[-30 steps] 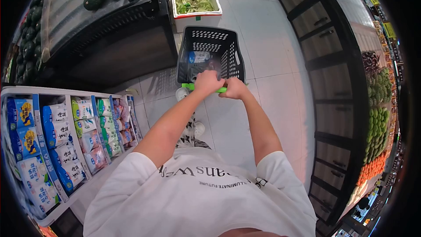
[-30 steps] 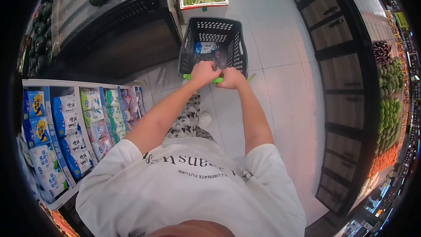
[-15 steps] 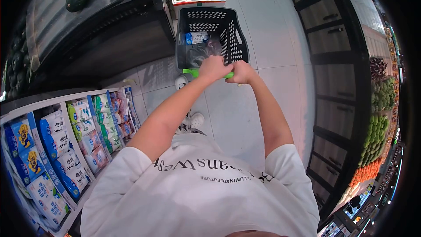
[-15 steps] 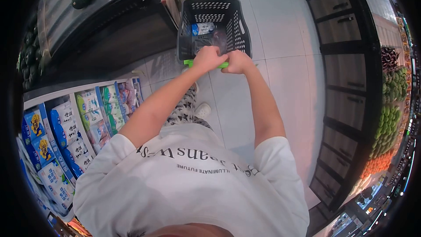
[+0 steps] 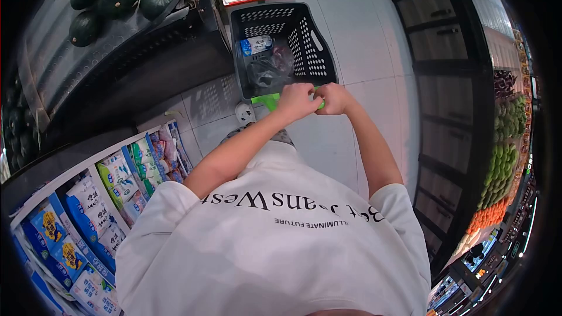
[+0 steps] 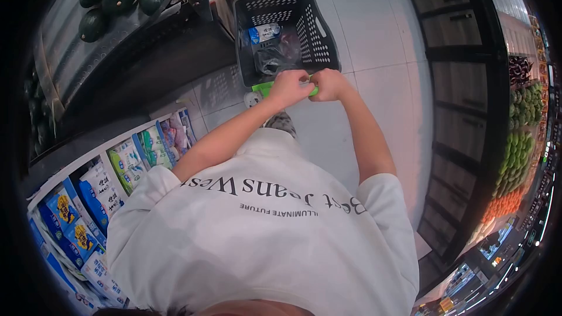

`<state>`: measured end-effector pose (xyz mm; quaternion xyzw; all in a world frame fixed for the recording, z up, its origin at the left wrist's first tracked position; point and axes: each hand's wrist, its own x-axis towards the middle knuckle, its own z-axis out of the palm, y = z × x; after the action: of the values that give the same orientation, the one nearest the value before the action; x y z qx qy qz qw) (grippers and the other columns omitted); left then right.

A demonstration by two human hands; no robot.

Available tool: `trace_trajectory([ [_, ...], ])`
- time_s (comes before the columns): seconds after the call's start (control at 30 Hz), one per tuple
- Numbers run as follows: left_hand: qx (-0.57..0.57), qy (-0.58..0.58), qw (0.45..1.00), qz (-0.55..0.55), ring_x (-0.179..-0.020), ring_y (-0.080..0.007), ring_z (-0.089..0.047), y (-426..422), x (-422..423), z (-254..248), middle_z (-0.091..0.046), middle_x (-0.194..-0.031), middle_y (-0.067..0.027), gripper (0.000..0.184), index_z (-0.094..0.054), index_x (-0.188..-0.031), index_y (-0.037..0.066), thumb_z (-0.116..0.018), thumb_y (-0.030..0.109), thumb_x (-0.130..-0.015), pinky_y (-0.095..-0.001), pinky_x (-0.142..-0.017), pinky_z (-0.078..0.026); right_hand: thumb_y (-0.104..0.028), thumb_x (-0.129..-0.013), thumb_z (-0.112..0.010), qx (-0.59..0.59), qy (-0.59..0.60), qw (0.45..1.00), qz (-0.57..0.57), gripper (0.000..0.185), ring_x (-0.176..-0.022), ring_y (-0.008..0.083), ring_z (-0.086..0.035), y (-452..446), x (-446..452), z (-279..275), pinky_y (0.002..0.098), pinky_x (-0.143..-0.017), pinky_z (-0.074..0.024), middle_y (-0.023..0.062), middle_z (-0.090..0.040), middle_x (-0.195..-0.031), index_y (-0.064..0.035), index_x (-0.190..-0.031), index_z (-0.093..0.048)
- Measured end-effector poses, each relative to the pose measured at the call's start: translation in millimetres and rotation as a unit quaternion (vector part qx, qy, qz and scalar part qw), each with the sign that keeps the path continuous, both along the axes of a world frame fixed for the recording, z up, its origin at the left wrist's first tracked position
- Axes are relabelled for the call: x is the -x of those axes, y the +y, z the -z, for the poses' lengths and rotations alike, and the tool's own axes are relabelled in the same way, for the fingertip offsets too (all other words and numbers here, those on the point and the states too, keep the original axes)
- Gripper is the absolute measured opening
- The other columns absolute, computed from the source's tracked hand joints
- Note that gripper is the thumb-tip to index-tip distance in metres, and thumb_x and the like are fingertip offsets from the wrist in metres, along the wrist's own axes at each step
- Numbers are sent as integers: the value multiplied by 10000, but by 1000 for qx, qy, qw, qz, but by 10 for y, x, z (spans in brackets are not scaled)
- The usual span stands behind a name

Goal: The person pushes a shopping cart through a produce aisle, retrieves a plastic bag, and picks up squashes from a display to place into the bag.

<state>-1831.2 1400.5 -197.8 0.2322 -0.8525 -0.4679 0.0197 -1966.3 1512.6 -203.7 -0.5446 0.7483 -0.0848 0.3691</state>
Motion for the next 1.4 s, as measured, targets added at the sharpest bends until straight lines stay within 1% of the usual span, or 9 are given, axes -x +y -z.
trace_trajectory([
  [0.23, -289, -4, 944, -159, -784, -214, -668, -273, -54, 306, -692, -849, -111, 253, -673, -916, 19, -681, 195, -734, -305, -712, -496, -295, -534, -711, 7, -36, 999, 10, 347, -767, 308, -638, -45, 68, -81, 397, -693, -515, 120, -670, -802, -64, -792, -689],
  [0.37, -66, -28, 991, -117, -671, -219, -646, -475, -441, 745, -673, -736, -116, 197, -666, -870, 2, -632, 167, -767, -301, -654, -497, -273, -568, -708, -19, -101, 994, -39, 336, -775, 307, -637, -91, 115, -135, 391, -716, -511, 125, -671, -818, -43, -813, -695],
  [0.67, -105, -114, 965, -211, -825, -200, -657, -686, -722, 1281, -671, -913, -131, 336, -603, -1071, 4, -651, 133, -765, -315, -737, -516, -443, -754, -664, -66, -335, 936, -90, 610, -1028, 272, -594, -181, 297, 47, 362, -899, -463, 146, -610, -1146, -11, -1175, -573],
  [0.77, -110, -143, 959, -219, -834, -197, -656, -854, -714, 1531, -668, -941, -131, 357, -594, -1092, 6, -659, 139, -767, -312, -751, -516, -539, -893, -466, -76, -608, 761, 214, 640, -1059, 244, -570, -300, 391, 345, 371, -941, -427, 129, -574, -1198, -11, -1254, -503],
  [0.83, -129, -178, 948, -230, -841, -195, -656, -995, -592, 1659, -666, -950, -129, 369, -589, -1103, 7, -664, 141, -768, -309, -759, -515, -534, -948, -338, -50, -608, 685, 397, 598, -979, 204, -585, -433, 400, 699, 358, -913, -427, 109, -596, -1127, -32, -1208, -533],
  [0.93, -174, -232, 922, -257, -872, -195, -650, -1216, -379, 1874, -671, -951, -123, 378, -584, -1113, 4, -666, 160, -778, -312, -777, -504, -430, -951, -412, -78, -479, 685, 542, 461, -830, 177, -600, -729, 522, 1183, 339, -804, -459, 70, -644, -949, -20, -1067, -589],
  [1.07, -223, -255, 898, -280, -898, -245, -652, -1483, -91, 2245, -677, -958, -141, 392, -578, -1116, 13, -643, 229, -796, -333, -807, -489, -224, -874, -571, -45, -423, 780, 459, 283, -816, 181, -617, -1107, 679, 1932, 309, -765, -475, 101, -656, -952, -5, -1053, -589],
  [1.17, -154, -331, 905, -218, -945, -289, -640, -1526, -68, 2762, -667, -988, -166, 456, -553, -1154, 19, -646, 265, -782, -354, -835, -483, -248, -851, -591, -61, -296, 882, 362, 328, -859, 203, -632, -1349, 759, 2456, 313, -796, -477, 131, -663, -955, 5, -1060, -581],
  [1.4, -148, -446, 828, -306, -1083, -359, -572, -1430, -145, 3428, -570, -1189, -248, 643, -401, -1305, -5, -634, 274, -774, -401, -951, -422, -416, -839, -553, -185, -212, 870, 406, 525, -1008, 322, -615, -1454, 585, 3494, 371, -884, -455, 206, -643, -1045, 13, -1142, -537],
])
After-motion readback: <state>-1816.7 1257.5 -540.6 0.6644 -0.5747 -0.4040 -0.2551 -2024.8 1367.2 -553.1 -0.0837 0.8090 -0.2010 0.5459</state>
